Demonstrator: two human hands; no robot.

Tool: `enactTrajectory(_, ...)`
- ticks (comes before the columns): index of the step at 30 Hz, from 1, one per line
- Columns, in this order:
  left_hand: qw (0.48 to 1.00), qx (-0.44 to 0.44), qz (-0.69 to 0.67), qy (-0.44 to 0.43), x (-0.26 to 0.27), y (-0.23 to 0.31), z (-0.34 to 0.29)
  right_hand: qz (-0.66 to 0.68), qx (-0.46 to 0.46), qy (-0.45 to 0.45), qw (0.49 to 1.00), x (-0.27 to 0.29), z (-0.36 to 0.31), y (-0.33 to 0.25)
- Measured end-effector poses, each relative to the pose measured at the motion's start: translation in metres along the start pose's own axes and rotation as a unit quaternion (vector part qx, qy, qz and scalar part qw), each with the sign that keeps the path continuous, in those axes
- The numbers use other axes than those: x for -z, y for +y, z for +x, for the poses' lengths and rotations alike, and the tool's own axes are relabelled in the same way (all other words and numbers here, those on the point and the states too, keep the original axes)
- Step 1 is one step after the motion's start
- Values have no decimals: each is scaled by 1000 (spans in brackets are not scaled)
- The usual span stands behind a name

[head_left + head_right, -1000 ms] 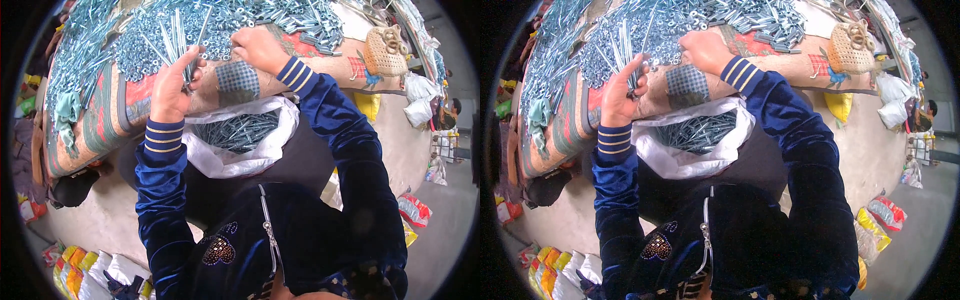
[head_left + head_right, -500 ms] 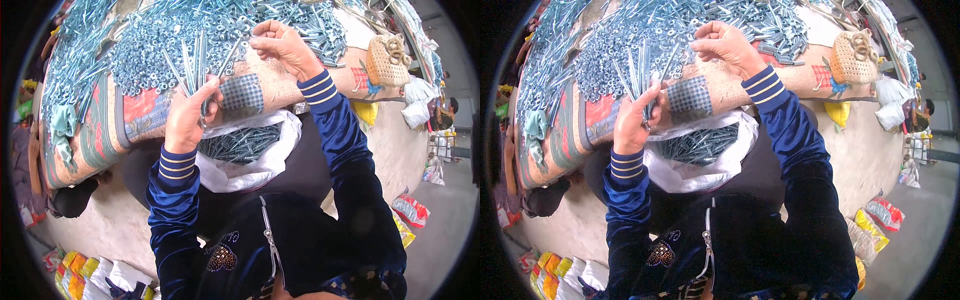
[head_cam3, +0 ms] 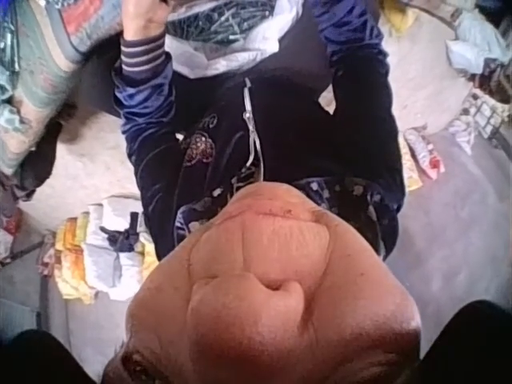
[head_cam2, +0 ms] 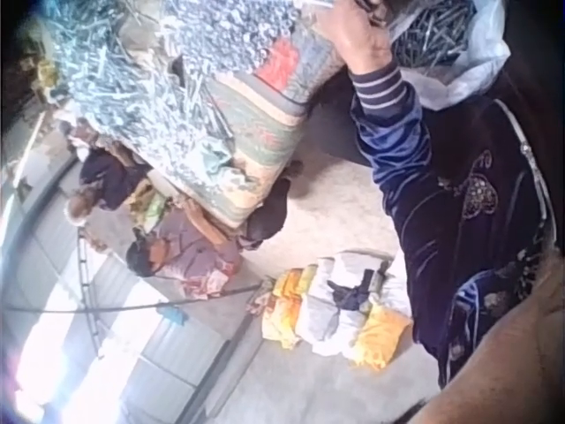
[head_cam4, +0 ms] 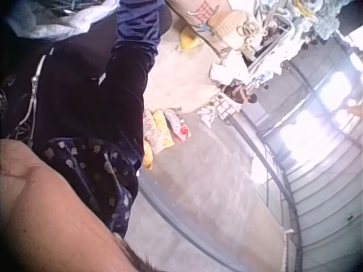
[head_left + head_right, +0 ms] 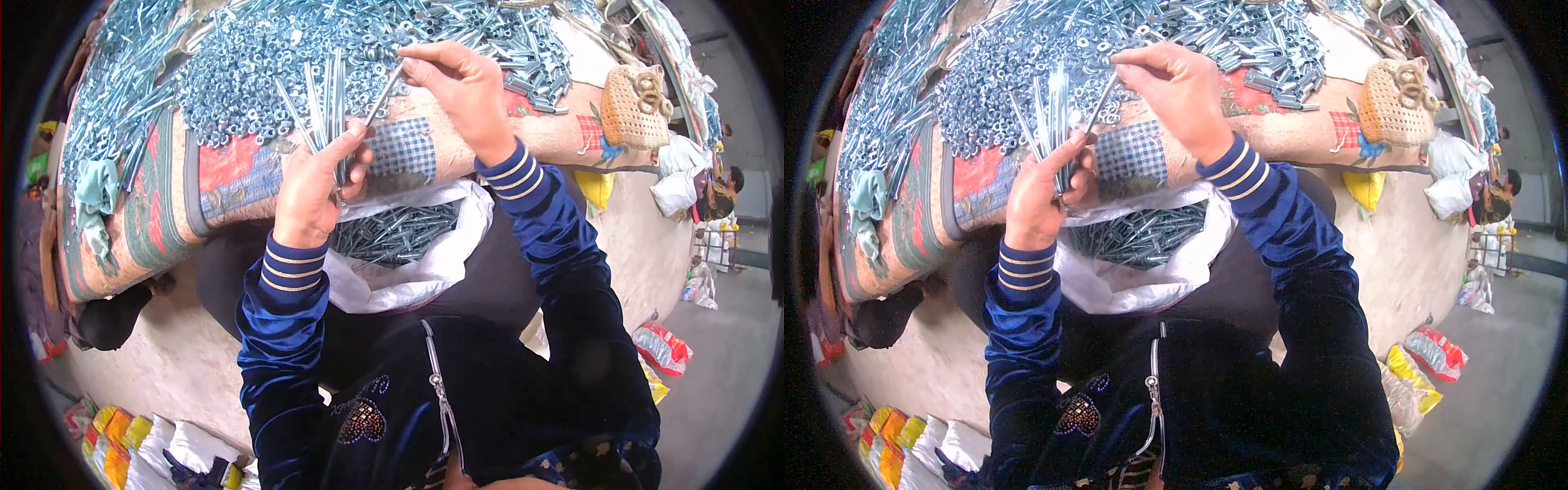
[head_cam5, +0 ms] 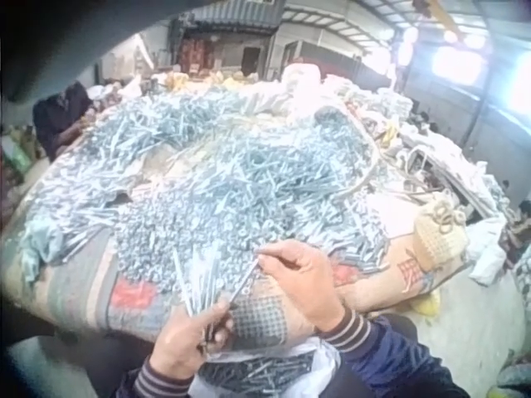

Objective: Sorting and inspecting long metal screws and expansion bolts at a workbench.

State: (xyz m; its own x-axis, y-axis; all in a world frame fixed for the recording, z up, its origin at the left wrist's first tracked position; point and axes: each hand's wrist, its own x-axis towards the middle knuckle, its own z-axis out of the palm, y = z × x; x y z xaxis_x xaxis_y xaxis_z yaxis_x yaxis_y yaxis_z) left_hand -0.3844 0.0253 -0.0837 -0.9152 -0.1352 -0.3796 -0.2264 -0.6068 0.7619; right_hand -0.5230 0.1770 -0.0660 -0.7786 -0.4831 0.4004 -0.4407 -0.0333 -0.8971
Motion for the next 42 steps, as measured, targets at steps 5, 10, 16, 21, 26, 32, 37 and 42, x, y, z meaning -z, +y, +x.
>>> enactTrajectory(5, 993, 12, -108, -41, 0, -6, 0, -294, 304, 26, 906, -10, 3, -3)
enactTrajectory(10, 984, -138, -80, 75, 7, -1, 3, -329, 206, -42, 921, -17, 11, 41)
enactTrajectory(16, 980, -152, -80, 101, 17, 4, -3, -442, 183, -93, 873, -18, 19, 54)
enactTrajectory(21, 984, -130, -67, 105, 19, 6, -4, -414, 172, -128, 884, -7, 24, 54)
enactTrajectory(26, 992, -95, -34, 77, 20, 2, -4, -447, 215, -103, 862, -11, 24, 49)
enactTrajectory(32, 997, -55, -13, 60, 17, -2, -3, -133, -31, -70, 988, 12, 30, 39)
enactTrajectory(37, 999, -39, 8, 31, 9, -2, -7, 97, -131, -124, 979, 20, 28, 18)
enactTrajectory(42, 999, -27, 5, 19, 4, -4, -7, 149, -132, -185, 962, 28, 24, 13)
